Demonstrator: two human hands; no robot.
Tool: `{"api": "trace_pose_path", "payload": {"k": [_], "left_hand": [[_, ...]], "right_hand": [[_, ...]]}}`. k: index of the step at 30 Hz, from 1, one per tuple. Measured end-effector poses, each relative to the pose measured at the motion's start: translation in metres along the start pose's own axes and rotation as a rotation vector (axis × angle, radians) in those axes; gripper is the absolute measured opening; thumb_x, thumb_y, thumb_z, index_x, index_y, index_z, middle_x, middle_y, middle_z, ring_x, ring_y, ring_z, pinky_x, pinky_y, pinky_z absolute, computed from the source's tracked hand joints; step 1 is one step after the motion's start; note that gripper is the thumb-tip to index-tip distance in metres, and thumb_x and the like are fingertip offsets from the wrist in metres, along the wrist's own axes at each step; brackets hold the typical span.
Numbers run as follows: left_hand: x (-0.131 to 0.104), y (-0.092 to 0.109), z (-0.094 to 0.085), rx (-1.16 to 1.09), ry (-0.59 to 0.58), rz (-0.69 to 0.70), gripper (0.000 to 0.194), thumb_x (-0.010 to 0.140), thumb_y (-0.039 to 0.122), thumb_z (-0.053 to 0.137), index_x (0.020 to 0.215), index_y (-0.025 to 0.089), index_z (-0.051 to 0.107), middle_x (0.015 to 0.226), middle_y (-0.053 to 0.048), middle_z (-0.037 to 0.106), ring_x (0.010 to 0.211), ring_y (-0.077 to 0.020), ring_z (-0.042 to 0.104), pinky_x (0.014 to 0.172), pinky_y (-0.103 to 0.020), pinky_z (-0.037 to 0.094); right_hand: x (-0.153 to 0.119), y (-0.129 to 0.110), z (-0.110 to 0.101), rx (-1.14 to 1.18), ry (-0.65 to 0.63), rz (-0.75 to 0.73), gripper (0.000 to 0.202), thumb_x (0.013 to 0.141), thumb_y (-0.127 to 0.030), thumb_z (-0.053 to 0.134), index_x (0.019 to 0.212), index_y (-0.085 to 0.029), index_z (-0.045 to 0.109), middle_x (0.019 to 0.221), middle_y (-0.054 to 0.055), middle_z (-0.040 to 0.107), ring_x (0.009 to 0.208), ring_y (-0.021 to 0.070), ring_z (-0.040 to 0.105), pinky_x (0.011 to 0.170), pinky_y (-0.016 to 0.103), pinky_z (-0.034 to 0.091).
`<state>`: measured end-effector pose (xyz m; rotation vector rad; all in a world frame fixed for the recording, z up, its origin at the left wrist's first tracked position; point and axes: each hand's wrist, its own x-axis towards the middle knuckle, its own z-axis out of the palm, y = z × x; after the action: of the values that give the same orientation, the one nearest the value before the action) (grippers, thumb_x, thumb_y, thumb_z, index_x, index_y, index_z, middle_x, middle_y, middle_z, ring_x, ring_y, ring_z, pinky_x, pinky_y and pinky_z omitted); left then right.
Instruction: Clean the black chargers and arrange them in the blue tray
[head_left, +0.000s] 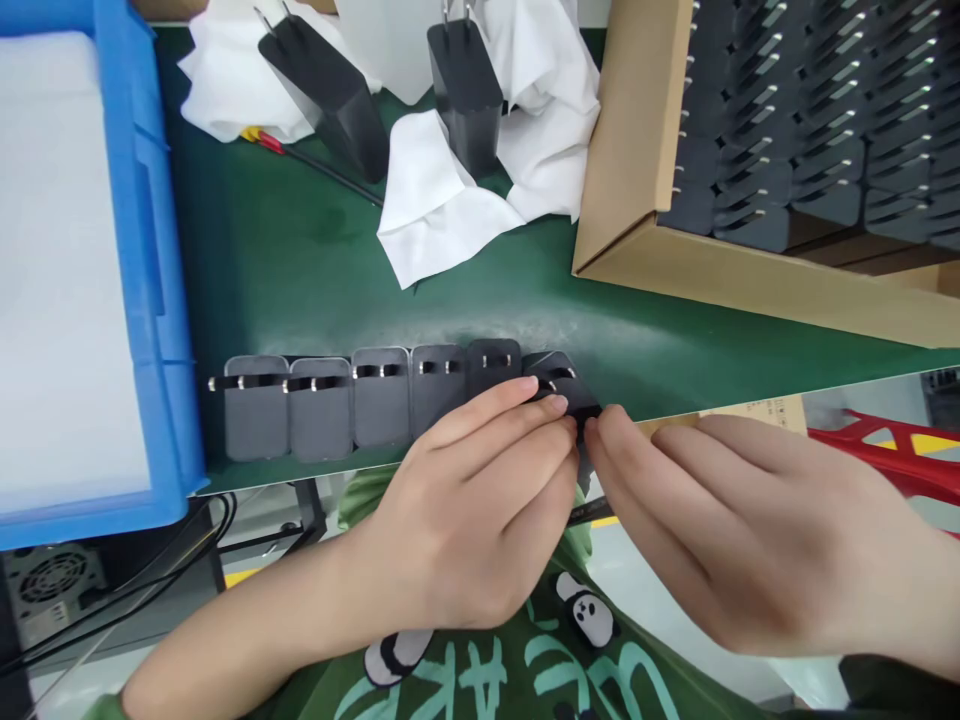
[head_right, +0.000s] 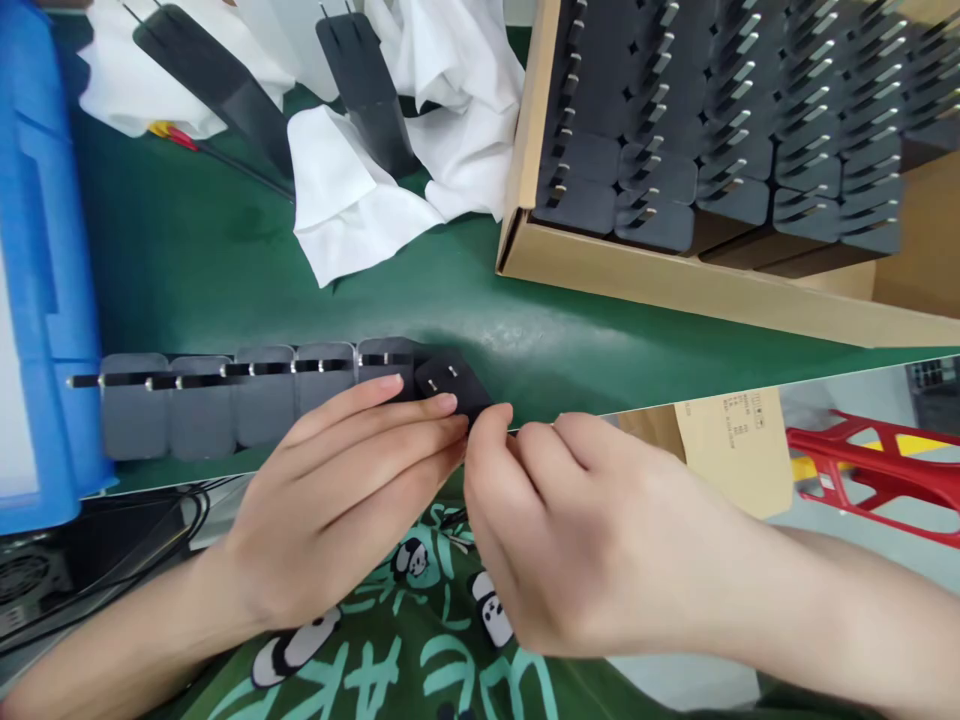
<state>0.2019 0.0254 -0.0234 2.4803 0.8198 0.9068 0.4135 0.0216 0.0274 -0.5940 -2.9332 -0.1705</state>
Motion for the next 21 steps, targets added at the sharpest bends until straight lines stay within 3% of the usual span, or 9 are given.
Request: {"api": "trace_pose_path", "payload": {"k": [8, 14, 17, 21], "left_hand": [[0.001, -0.001, -0.003, -0.024, -0.012, 0.016, 0.025, 0.092, 0.004, 0.046, 0.100, 0.005, 0.070, 0.106, -0.009, 0.075, 0.111, -0.0207, 0.068, 0.116, -0.033, 0.043], [-0.001, -0.002, -0.004, -0.012, -0.031, 0.013, 0.025, 0.093, 0.006, 0.045, 0.098, 0.007, 0.070, 0.106, -0.008, 0.075, 0.112, -0.0200, 0.068, 0.116, -0.034, 0.043], [-0.002, -0.002, -0.002, -0.019, -0.026, 0.009, 0.020, 0.091, 0.005, 0.051, 0.099, 0.007, 0.069, 0.106, -0.008, 0.075, 0.112, -0.0199, 0.067, 0.116, -0.035, 0.042], [0.002, 0.002, 0.000, 0.005, -0.012, -0.025, 0.016, 0.089, 0.005, 0.057, 0.096, 0.009, 0.071, 0.102, -0.007, 0.074, 0.105, -0.0204, 0.067, 0.111, -0.038, 0.045]], "right_hand": [[0.003, 0.000, -0.001, -0.111, -0.069, -0.062, 0.033, 0.090, -0.021, 0.045, 0.089, -0.003, 0.073, 0.086, 0.021, 0.072, 0.057, 0.0214, 0.060, 0.043, 0.034, 0.045], [-0.005, 0.003, 0.014, -0.207, -0.052, -0.019, 0.015, 0.090, -0.015, 0.055, 0.086, -0.014, 0.070, 0.082, 0.004, 0.064, 0.049, 0.0102, 0.040, 0.042, 0.029, 0.035], [-0.019, 0.002, 0.016, -0.008, 0.041, 0.091, 0.021, 0.093, -0.012, 0.046, 0.083, -0.015, 0.064, 0.081, 0.003, 0.063, 0.053, 0.0119, 0.048, 0.045, 0.030, 0.041], [-0.039, -0.006, 0.025, 0.319, 0.286, 0.456, 0.012, 0.091, -0.008, 0.052, 0.095, -0.014, 0.062, 0.090, 0.007, 0.064, 0.074, 0.0142, 0.062, 0.056, 0.028, 0.051]]}}
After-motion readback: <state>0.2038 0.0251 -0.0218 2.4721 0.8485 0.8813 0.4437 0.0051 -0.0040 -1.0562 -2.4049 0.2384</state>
